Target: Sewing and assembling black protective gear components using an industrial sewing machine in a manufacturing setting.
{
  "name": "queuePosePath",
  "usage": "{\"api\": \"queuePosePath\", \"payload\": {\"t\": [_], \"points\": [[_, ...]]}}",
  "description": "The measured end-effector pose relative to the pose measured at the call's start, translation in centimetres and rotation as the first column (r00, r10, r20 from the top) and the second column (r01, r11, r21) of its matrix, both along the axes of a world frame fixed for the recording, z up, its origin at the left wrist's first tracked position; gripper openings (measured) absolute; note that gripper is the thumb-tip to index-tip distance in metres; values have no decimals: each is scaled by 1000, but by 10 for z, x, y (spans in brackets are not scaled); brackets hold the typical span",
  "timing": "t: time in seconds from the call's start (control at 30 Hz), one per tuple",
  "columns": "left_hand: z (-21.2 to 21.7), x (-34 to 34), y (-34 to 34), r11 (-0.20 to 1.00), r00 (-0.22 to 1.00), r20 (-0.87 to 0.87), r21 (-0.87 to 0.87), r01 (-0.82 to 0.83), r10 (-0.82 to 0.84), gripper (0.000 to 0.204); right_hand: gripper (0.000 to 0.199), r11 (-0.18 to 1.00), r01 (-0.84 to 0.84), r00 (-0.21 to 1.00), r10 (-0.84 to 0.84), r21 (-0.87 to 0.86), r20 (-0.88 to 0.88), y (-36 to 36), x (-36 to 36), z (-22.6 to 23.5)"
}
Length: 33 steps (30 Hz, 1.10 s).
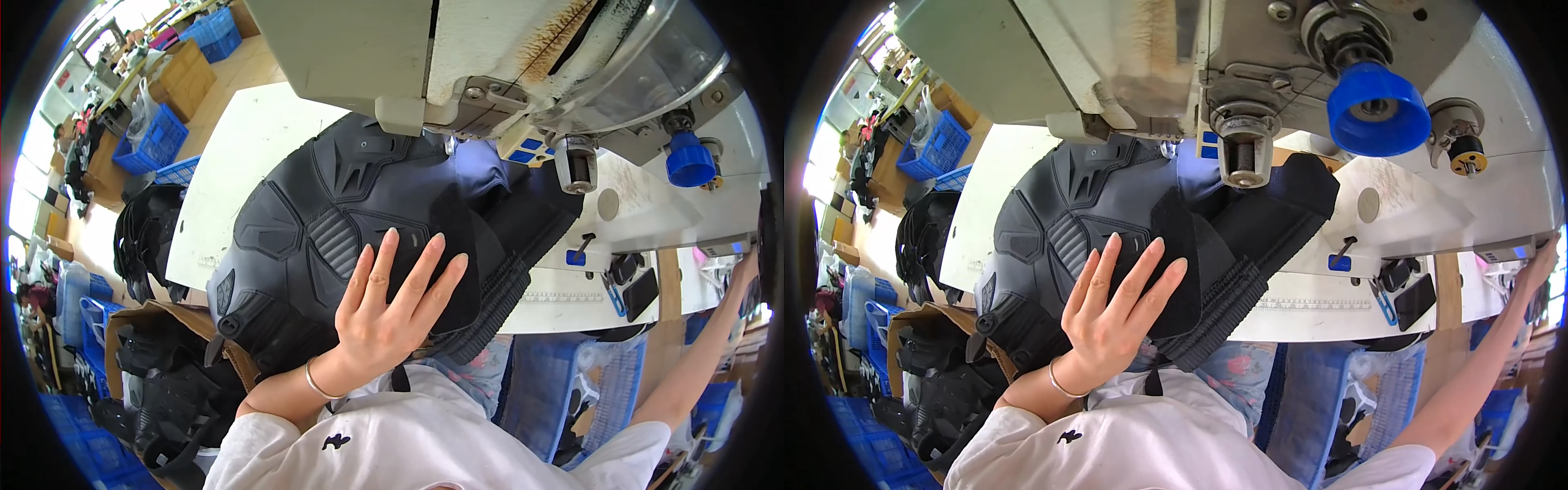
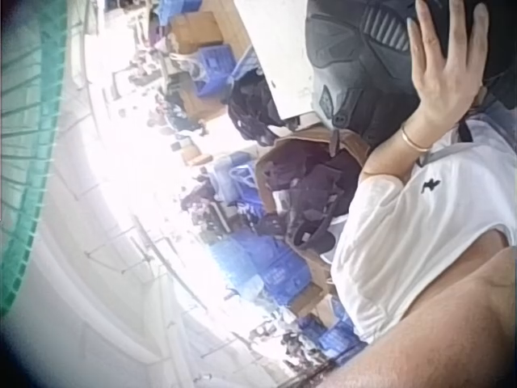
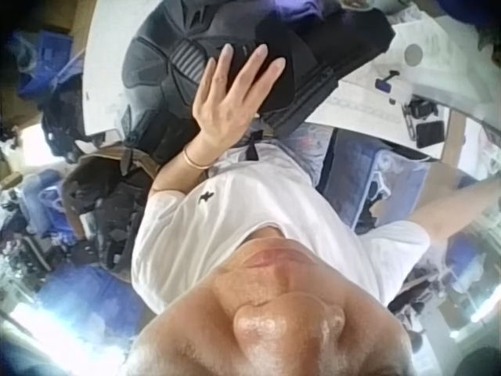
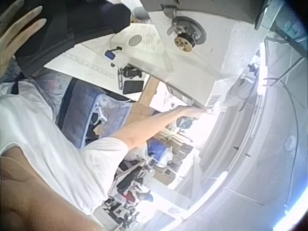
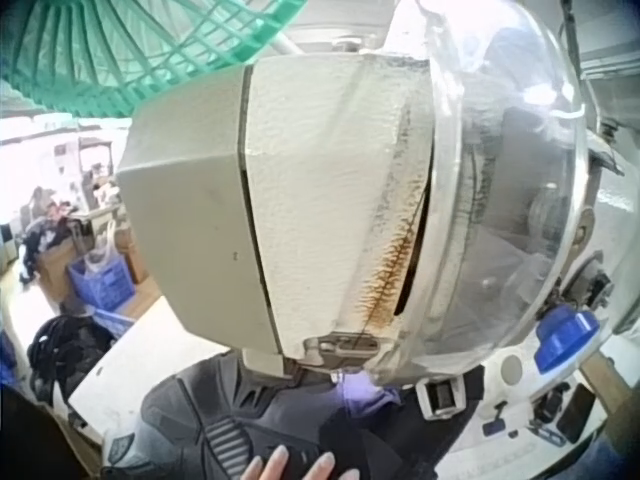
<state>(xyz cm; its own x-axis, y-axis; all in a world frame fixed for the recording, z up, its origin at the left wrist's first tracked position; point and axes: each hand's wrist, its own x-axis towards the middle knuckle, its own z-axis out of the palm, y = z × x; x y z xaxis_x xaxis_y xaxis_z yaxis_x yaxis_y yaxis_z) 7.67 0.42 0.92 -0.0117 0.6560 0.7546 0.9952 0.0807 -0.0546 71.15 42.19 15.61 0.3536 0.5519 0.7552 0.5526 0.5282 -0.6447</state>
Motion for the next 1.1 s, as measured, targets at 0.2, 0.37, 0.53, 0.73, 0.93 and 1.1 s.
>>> {"api": "queuePosePath", "payload": {"t": [0.2,0.37,0.53,0.73,0.93,1.1], "points": [[-1,1,0,1000,1000,-8,-4,-13,13,38,52,1000,-13,993,13,2,-119,-65,-94,-1],[-1,5,0,1000,999,-20,2,-30,30,38,43,992,57,976,-32,113,-215,-150,-164,-65],[-5,8,4,998,997,-48,-14,-62,61,38,63,530,-702,711,505,-475,-489,-309,-383,-184],[0,6,4,999,990,-141,-32,-36,31,35,67,-217,-975,41,78,-57,-996,-330,-472,-188],[-3,0,4,1000,991,-133,-18,6,-9,35,50,-148,-984,70,195,-99,-978,-327,-472,-168],[15,-17,0,986,977,133,27,167,-169,36,42,165,-953,303,439,-256,-846,-324,-482,-172]]}}
